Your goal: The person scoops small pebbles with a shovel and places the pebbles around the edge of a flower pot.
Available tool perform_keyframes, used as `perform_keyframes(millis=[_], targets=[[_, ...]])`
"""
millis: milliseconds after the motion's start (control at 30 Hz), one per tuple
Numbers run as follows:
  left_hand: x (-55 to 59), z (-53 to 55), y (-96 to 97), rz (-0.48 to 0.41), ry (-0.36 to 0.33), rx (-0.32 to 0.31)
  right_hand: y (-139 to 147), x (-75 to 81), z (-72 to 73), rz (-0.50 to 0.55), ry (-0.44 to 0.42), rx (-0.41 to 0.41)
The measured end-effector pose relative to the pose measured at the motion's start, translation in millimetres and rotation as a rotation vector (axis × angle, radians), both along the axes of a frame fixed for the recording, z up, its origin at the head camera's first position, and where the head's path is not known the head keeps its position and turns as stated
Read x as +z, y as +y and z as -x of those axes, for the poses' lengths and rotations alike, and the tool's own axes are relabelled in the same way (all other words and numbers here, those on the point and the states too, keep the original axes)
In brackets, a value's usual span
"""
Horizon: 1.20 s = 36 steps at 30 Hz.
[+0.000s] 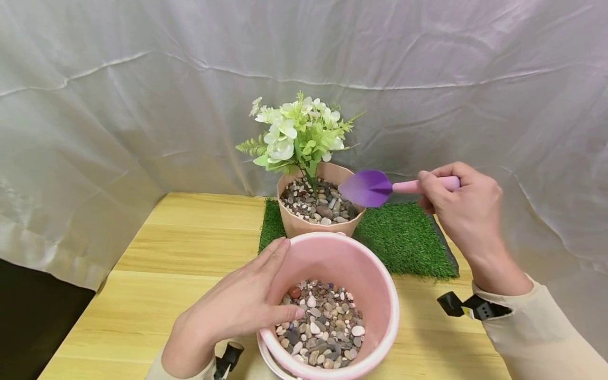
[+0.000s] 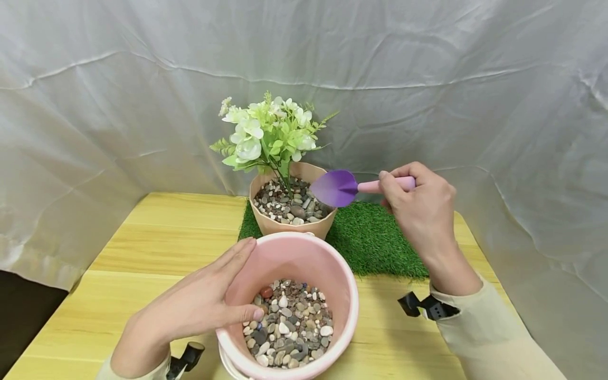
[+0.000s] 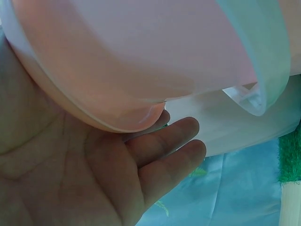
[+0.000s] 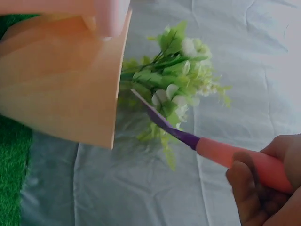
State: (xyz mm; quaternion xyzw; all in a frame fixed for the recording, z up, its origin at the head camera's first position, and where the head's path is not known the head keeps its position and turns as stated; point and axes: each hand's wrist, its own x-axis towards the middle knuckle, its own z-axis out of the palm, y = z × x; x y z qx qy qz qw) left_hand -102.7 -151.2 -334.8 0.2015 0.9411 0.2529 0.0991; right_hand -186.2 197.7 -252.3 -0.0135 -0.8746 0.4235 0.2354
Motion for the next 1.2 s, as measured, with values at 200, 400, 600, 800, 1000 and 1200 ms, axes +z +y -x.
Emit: perform_keyframes(millis=[200,400,600,800,1000,1200], targets=[[-0.4,-0.8,0.5,0.002,0.008,-0.001,-11.4,8.1,-22.4,0.167,0.075,0.032],[-0.7,-1.7,0.2,0.002,0.006,0.003,-20.2,7.2,-45.0,0.067,0.114,0.071],[-0.8,-1.9,1.1,-0.003,0.013,0.006,-31.2,-7.2,-57.2,-0.135,0.071,0.24],[-0.5,-1.8,3.0,-0.003,0.013,0.018,-46.0,-29.4,-56.3,-0.387,-0.059,0.344],[-0.1,-2.1,4.0,0.007,0.013,0.028,-57.7,-50.3,-52.8,-0.542,-0.058,0.369],[-0.2,-1.6,4.0,0.005,0.01,0.027,-67.1,-60.2,-53.7,-0.592,-0.028,0.394]])
